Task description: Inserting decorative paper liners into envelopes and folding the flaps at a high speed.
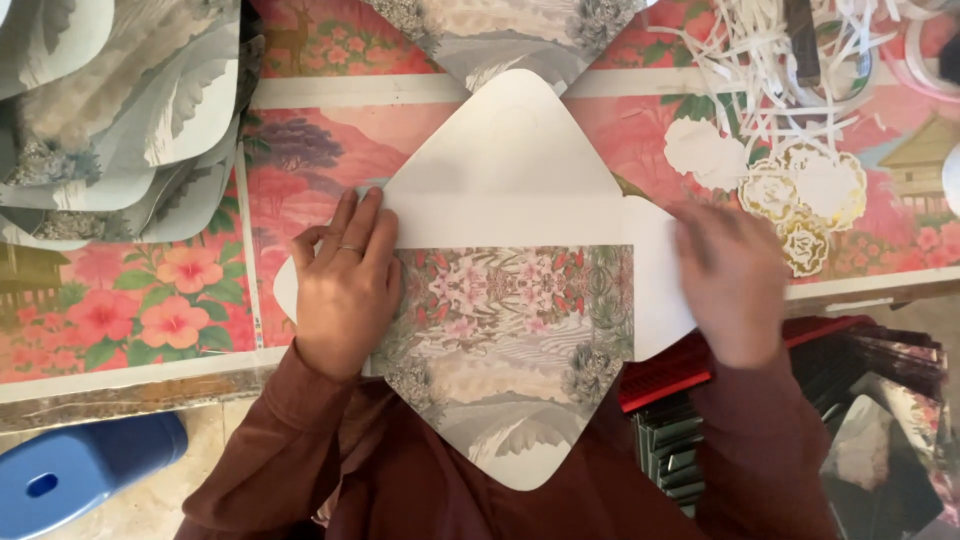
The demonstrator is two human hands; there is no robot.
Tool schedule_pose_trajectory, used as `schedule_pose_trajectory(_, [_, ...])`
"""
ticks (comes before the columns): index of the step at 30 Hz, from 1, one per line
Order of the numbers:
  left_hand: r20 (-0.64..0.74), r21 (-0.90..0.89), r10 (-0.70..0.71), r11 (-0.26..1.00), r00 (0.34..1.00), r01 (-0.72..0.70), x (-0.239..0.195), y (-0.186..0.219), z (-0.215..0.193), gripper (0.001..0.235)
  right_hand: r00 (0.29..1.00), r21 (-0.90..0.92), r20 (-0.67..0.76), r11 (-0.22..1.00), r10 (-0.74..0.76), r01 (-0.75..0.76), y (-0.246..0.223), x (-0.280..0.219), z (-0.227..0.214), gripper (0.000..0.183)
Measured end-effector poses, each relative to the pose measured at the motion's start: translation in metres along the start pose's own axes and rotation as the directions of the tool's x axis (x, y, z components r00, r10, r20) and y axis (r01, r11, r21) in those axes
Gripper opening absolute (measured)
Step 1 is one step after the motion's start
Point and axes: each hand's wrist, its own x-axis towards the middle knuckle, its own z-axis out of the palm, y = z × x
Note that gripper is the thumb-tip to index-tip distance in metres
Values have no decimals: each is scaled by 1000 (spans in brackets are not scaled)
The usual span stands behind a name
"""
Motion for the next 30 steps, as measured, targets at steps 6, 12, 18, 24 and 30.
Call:
schedule_pose_trajectory(6, [155, -89, -5, 996, 988, 19, 6, 0, -9, 26, 718, 716, 97, 452, 690, -531, -27, -18, -6, 37])
schedule_pose_trajectory(12, [217, -206, 41, 979, 975, 4, 2, -24, -21, 30, 994, 215, 9, 971, 105, -105, -60, -12, 30, 39])
schedule_pose_trajectory(18, [541, -668, -212, 479, 814, 569, 11, -39, -74, 46, 982, 233, -185, 972, 41, 4, -67, -8, 24, 18])
schedule_pose_trajectory(24, [425, -407, 119, 911, 898, 72, -16, -23, -41, 53, 989, 205, -126, 977, 75, -48, -67, -13, 28, 20])
schedule_pose_trajectory(30, [475, -387, 94, 915, 875, 112, -13, -21, -43, 54, 993, 168, -117, 986, 14, 6, -71, -9, 25, 18])
